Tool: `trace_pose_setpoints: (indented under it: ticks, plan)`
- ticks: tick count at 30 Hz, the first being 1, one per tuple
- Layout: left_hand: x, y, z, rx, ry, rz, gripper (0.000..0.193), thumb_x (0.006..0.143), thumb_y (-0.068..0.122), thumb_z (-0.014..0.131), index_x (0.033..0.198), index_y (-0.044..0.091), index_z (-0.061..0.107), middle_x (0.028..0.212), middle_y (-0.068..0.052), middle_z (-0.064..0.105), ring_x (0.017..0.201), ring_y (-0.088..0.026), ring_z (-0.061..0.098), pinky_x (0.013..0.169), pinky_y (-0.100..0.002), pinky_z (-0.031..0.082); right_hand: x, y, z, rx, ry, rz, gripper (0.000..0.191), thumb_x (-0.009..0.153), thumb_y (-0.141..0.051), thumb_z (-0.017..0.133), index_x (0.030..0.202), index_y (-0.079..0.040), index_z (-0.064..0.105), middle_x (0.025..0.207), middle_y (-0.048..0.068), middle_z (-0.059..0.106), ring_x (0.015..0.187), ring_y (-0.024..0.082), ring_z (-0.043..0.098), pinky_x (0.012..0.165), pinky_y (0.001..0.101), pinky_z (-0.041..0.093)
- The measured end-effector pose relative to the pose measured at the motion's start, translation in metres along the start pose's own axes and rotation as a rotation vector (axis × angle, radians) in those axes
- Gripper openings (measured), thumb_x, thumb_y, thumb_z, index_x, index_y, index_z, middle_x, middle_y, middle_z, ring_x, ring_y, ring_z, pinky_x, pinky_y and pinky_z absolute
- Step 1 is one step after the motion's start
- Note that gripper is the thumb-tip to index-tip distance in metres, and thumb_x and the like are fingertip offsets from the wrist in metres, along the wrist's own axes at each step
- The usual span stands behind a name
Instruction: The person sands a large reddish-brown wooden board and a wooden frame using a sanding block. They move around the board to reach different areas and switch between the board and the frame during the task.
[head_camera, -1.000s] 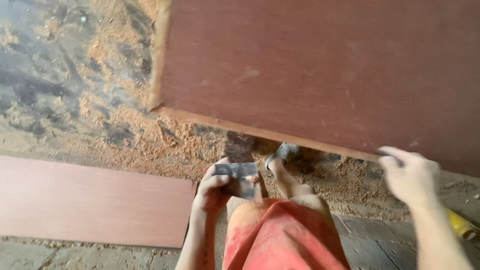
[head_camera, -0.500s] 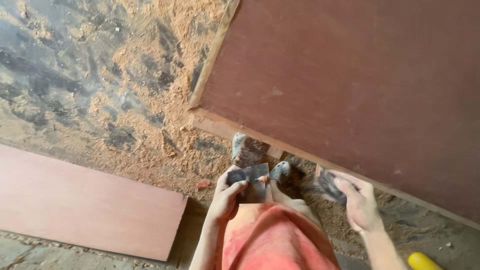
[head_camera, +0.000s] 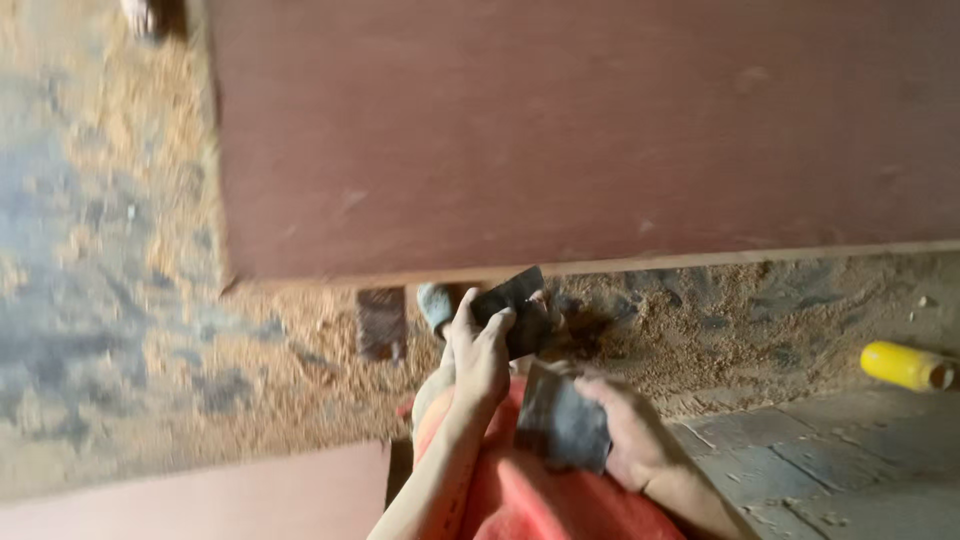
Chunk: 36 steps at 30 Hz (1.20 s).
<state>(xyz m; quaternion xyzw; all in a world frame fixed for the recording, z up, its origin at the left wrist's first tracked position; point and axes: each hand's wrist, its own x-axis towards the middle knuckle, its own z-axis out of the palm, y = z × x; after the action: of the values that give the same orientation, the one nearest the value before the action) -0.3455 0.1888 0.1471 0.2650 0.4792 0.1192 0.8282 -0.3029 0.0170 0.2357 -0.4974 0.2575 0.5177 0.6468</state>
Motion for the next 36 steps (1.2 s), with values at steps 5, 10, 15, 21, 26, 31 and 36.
trace_pose_setpoints:
  ticks: [5,10,15,21,26,31,36]
  plan:
    - [-0.014,-0.029,0.086,0.011,-0.335,-0.020,0.024,0.086,-0.001,0.062,0.109,0.000,0.058,0.096,-0.008,0.062,0.088,-0.018,0.061,0.077,-0.032,0.055,-0.019,-0.047,-0.103,0.191,0.486,-0.136,0.033,0.097,-0.029,0.051,0.115,-0.005,0.065,0.108,0.014,0.070,0.096,0.026,0.071,0.085,0.0457,0.061]
    - [-0.064,-0.112,0.173,0.402,-0.455,0.141,0.021,0.086,-0.002,0.061,0.107,-0.001,0.062,0.096,-0.007,0.064,0.087,-0.015,0.060,0.079,-0.031,0.054,-0.069,-0.031,-0.206,0.042,0.542,-0.265,0.044,0.106,-0.038,0.051,0.111,0.004,0.061,0.095,0.019,0.065,0.077,0.026,0.065,0.069,0.0451,0.056]
    - [-0.084,-0.196,0.287,0.301,-0.567,0.173,0.014,0.094,0.001,0.061,0.107,-0.003,0.058,0.099,-0.009,0.063,0.089,-0.019,0.057,0.080,-0.034,0.053,-0.102,-0.001,-0.294,0.038,0.373,-0.494,0.029,0.100,-0.028,0.057,0.115,-0.004,0.064,0.091,0.016,0.067,0.072,0.022,0.062,0.063,0.0386,0.054]
    - [-0.136,-0.308,0.334,0.865,-0.754,0.125,0.028,0.104,0.023,0.049,0.111,0.001,0.064,0.103,-0.013,0.068,0.093,-0.018,0.063,0.084,-0.033,0.056,-0.157,-0.007,-0.403,-0.228,0.947,-0.772,0.026,0.096,-0.024,0.062,0.109,-0.004,0.070,0.090,0.011,0.074,0.071,0.017,0.069,0.056,0.0299,0.061]
    - [-0.160,-0.389,0.358,0.914,-0.876,-0.089,0.026,0.093,0.010,0.057,0.114,-0.005,0.062,0.101,-0.017,0.065,0.087,-0.025,0.060,0.076,-0.039,0.055,-0.179,0.023,-0.443,-0.164,1.184,-0.671,0.021,0.097,-0.021,0.062,0.107,-0.005,0.072,0.093,0.013,0.077,0.063,0.018,0.070,0.048,0.0309,0.058]
    - [-0.160,-0.397,0.383,0.757,-1.048,-0.719,0.046,0.075,-0.006,0.056,0.120,-0.004,0.059,0.105,-0.018,0.067,0.093,-0.033,0.071,0.082,-0.044,0.064,-0.205,0.032,-0.471,-0.181,1.381,-0.690,0.022,0.096,-0.021,0.065,0.105,-0.002,0.071,0.089,0.014,0.078,0.059,0.017,0.070,0.047,0.0299,0.054]
    - [-0.171,-0.415,0.402,0.774,-1.032,-0.899,0.048,0.073,-0.009,0.054,0.119,-0.021,0.049,0.110,-0.025,0.066,0.095,-0.038,0.073,0.081,-0.046,0.065,-0.213,-0.009,-0.460,-0.442,1.420,-1.033,0.015,0.097,-0.013,0.066,0.106,-0.002,0.064,0.104,0.014,0.070,0.081,0.019,0.070,0.063,0.0295,0.061]
